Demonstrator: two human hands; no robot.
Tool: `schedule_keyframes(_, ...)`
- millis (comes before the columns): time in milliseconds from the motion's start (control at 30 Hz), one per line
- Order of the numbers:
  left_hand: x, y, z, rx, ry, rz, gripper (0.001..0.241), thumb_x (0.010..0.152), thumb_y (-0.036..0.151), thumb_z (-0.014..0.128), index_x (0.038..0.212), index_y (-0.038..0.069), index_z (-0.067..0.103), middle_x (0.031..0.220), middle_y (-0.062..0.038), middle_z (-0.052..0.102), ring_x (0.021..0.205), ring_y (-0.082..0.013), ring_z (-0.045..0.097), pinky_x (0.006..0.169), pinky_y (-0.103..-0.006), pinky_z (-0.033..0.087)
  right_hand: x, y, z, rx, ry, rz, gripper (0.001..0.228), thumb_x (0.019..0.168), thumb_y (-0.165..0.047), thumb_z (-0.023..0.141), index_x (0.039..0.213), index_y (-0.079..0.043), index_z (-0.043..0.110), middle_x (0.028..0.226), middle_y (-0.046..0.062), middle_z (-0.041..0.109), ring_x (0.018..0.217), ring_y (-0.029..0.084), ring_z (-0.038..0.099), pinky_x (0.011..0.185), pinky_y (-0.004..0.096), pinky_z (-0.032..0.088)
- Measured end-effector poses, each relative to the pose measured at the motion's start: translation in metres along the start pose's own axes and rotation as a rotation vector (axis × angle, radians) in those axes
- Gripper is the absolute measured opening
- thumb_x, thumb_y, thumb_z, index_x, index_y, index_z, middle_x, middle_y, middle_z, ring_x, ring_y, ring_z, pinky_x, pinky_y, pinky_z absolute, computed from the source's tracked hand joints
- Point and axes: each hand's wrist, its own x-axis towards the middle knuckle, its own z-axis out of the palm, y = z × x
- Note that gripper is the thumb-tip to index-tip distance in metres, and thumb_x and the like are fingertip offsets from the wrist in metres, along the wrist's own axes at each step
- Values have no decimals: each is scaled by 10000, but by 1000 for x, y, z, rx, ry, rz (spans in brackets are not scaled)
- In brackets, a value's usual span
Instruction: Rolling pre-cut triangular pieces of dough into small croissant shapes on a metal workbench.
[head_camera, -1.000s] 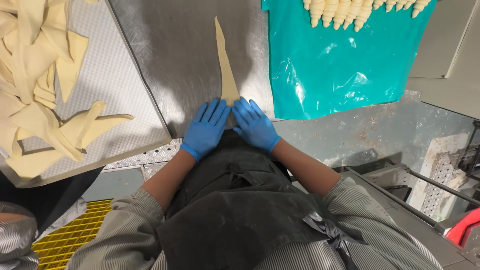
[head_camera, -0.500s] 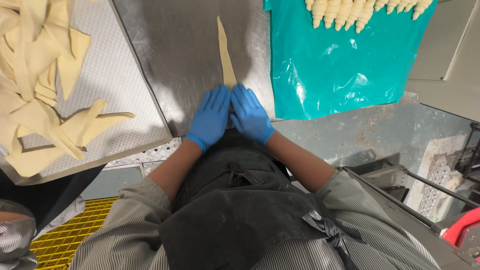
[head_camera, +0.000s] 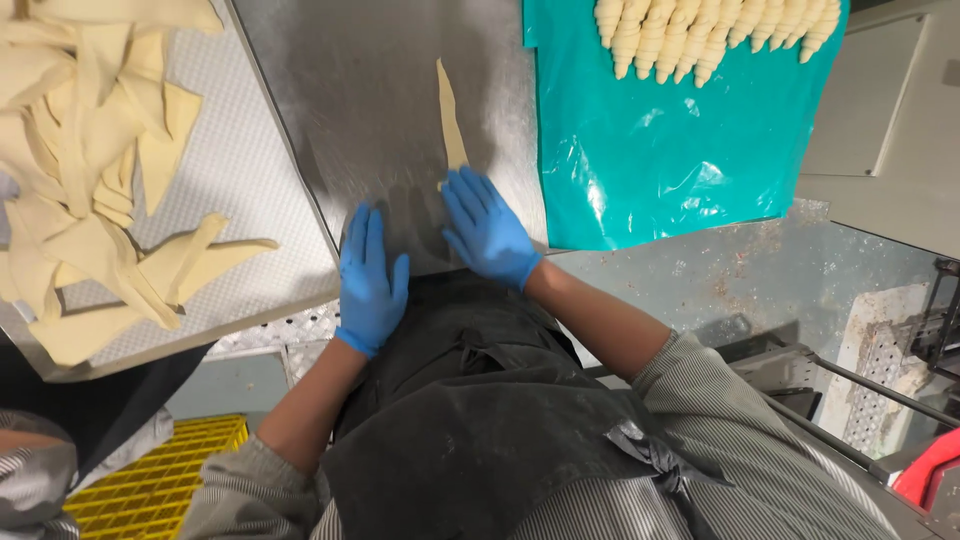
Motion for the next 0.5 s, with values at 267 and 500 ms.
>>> schedule_keyframes(267,-5,20,-3,-93,65,-68,630,978,105,630,1536,-56,384,1621,-285,360,1502,-447,364,1241,-507,320,29,24,17,-166,34,4,653,860,-94,678,1472,64,514,1539,269,468,1461,426,447,1230,492,362)
schedule_keyframes(500,16,49,3,-281,72,-119,608,1018,178,574,1549,-46,379,1648,-267,340,1537,-408,344,1255,-479,286,43,44,-37,347,-65,343,459,942,-115,638,1399,-68,626,1253,169,633,1135,313,610,994,399,526)
